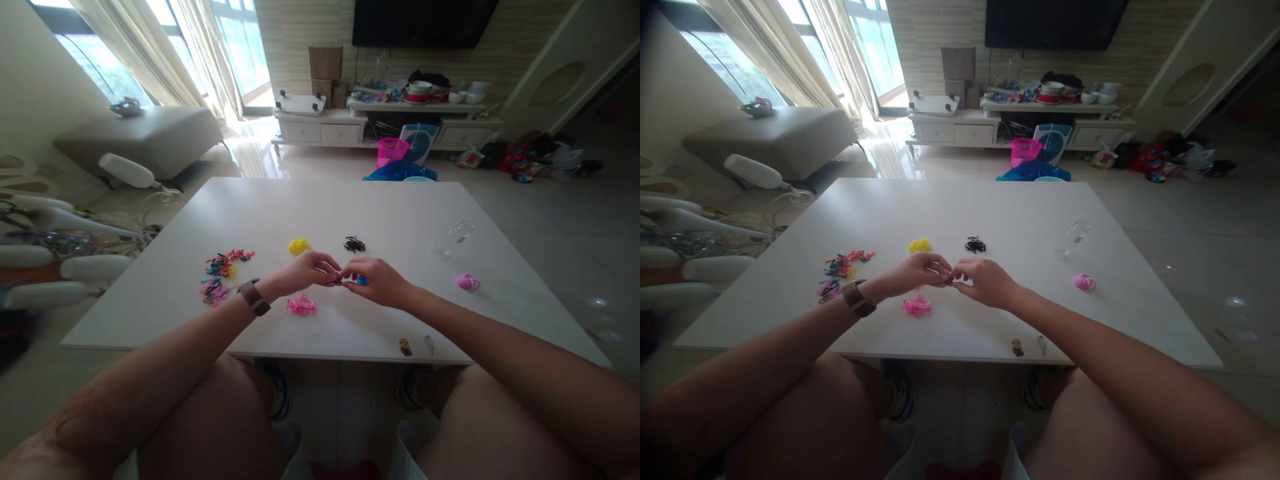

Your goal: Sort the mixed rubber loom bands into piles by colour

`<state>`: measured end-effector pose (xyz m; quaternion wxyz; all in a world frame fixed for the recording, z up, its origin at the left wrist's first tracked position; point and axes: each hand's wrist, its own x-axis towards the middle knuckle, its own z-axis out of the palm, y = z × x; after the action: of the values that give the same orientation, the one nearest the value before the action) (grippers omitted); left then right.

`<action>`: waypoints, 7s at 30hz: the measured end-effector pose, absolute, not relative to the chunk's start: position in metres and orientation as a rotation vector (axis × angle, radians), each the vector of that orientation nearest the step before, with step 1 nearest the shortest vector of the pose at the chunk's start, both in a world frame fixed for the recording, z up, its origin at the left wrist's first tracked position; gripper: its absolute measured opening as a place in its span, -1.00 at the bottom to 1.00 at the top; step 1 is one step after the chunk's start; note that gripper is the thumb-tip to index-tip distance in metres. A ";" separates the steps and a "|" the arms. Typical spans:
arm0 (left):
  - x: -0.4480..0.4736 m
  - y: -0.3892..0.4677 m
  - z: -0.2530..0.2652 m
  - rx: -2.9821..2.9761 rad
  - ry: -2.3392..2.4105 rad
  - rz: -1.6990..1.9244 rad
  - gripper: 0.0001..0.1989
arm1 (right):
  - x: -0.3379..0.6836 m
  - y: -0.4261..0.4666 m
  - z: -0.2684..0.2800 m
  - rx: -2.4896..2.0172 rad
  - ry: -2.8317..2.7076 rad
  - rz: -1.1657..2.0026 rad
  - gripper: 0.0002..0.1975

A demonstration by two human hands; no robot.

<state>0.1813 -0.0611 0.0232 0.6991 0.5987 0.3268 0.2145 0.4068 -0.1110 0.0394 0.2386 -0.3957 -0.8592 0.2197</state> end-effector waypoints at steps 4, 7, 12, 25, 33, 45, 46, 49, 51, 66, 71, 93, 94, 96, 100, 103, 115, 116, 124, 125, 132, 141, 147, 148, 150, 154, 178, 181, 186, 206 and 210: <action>0.186 -0.067 0.027 1.322 0.715 0.466 -0.67 | 0.409 -0.109 0.034 -1.069 -2.366 0.594 -0.91; 0.188 -0.069 0.030 1.314 0.730 0.473 -0.67 | 0.412 -0.107 0.035 -1.086 -2.363 0.555 -0.91; 0.183 -0.062 0.028 1.331 0.782 0.467 -0.64 | 0.413 -0.107 0.042 -1.147 -2.311 0.521 -0.91; 0.187 -0.070 0.036 1.405 0.778 0.457 -0.63 | 0.412 -0.107 0.039 -1.174 -2.274 0.525 -0.93; 0.194 -0.073 0.035 1.386 0.778 0.466 -0.63 | 0.408 -0.109 0.037 -1.150 -2.289 0.537 -0.93; 0.191 -0.071 0.036 1.384 0.751 0.422 -0.66 | 0.405 -0.115 0.042 -1.005 -2.302 0.510 -0.85; 0.192 -0.071 0.037 1.393 0.740 0.412 -0.67 | 0.404 -0.116 0.041 -0.992 -2.306 0.499 -0.84; 0.193 -0.073 0.040 1.417 0.710 0.402 -0.71 | 0.401 -0.117 0.037 -0.974 -2.294 0.482 -0.84; 0.194 -0.073 0.039 1.421 0.695 0.403 -0.74 | 0.400 -0.118 0.036 -0.958 -2.281 0.482 -0.86; 0.185 -0.066 0.034 1.109 0.696 0.499 -0.67 | 0.404 -0.115 0.038 -1.050 -2.120 0.520 -0.91; 0.181 -0.063 0.036 1.121 0.748 0.540 -0.68 | 0.405 -0.115 0.040 -1.062 -2.118 0.517 -0.94; 0.188 -0.068 0.039 1.401 0.783 0.518 -0.67 | 0.400 -0.117 0.047 -1.177 -2.094 0.700 -0.82; 0.188 -0.068 0.038 1.400 0.783 0.510 -0.67 | 0.400 -0.117 0.046 -1.176 -2.092 0.709 -0.82; 0.185 -0.066 0.036 1.407 0.797 0.488 -0.68 | 0.400 -0.116 0.043 -1.176 -2.087 0.721 -0.83; 0.170 -0.053 0.026 1.616 0.876 0.347 -0.75 | 0.405 -0.108 0.036 -1.215 -2.040 0.711 -0.84; 0.153 -0.043 0.015 1.807 0.921 0.244 -0.81 | 0.416 -0.096 0.029 -1.321 -1.966 0.687 -0.81; 0.120 -0.057 0.007 2.051 0.892 0.124 -0.89 | 0.445 -0.071 0.006 -1.577 -1.890 0.509 -0.81; 0.120 -0.058 0.008 2.051 0.898 0.125 -0.88 | 0.447 -0.068 0.003 -1.603 -1.878 0.494 -0.82; 0.123 -0.064 0.011 2.005 0.783 0.104 -0.82 | 0.463 -0.039 -0.021 -1.814 -1.662 0.464 -0.81; 0.122 -0.063 0.012 2.004 0.787 0.105 -0.82 | 0.463 -0.035 -0.023 -1.819 -1.635 0.476 -0.80; 0.095 -0.043 0.029 1.973 1.070 0.298 -0.75 | 0.464 -0.030 -0.021 -1.840 -1.588 0.511 -0.74; 0.011 -0.020 0.030 1.462 1.733 0.966 -0.66 | 0.478 -0.049 -0.011 -1.875 -2.041 0.301 -0.77; -0.030 -0.024 0.007 1.411 1.958 0.867 -0.64 | 0.475 -0.053 -0.010 -2.086 -2.199 0.331 -0.72; -0.035 -0.025 0.003 1.416 1.963 0.835 -0.64 | 0.474 -0.053 -0.008 -2.107 -2.223 0.318 -0.72; -0.042 -0.025 -0.005 1.430 1.973 0.780 -0.62 | 0.474 -0.053 -0.006 -2.130 -2.263 0.297 -0.72; -0.046 -0.023 -0.016 1.531 1.927 0.675 -0.60 | 0.475 -0.054 -0.004 -2.134 -2.304 0.299 -0.72; -0.029 -0.022 -0.001 1.386 1.813 0.841 -0.68 | 0.475 -0.055 -0.002 -2.144 -2.316 0.286 -0.69; -0.028 -0.021 -0.004 1.344 1.757 0.904 -0.64 | 0.474 -0.055 -0.002 -2.149 -2.320 0.285 -0.69; -0.026 -0.020 -0.005 1.307 1.702 0.905 -0.58 | 0.474 -0.055 -0.003 -2.134 -2.329 0.270 -0.69; 0.158 -0.062 0.033 1.392 0.959 0.589 -0.73 | 0.393 -0.114 0.024 -1.141 -2.187 0.630 -0.82; 0.185 -0.064 0.026 1.308 0.825 0.577 -0.73 | 0.393 -0.115 0.026 -1.251 -1.943 0.787 -0.89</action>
<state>0.1854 -0.0636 0.0264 0.6782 0.5823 0.3673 0.2570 0.3933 -0.1152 0.0261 0.3430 -0.4813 -0.7477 0.3029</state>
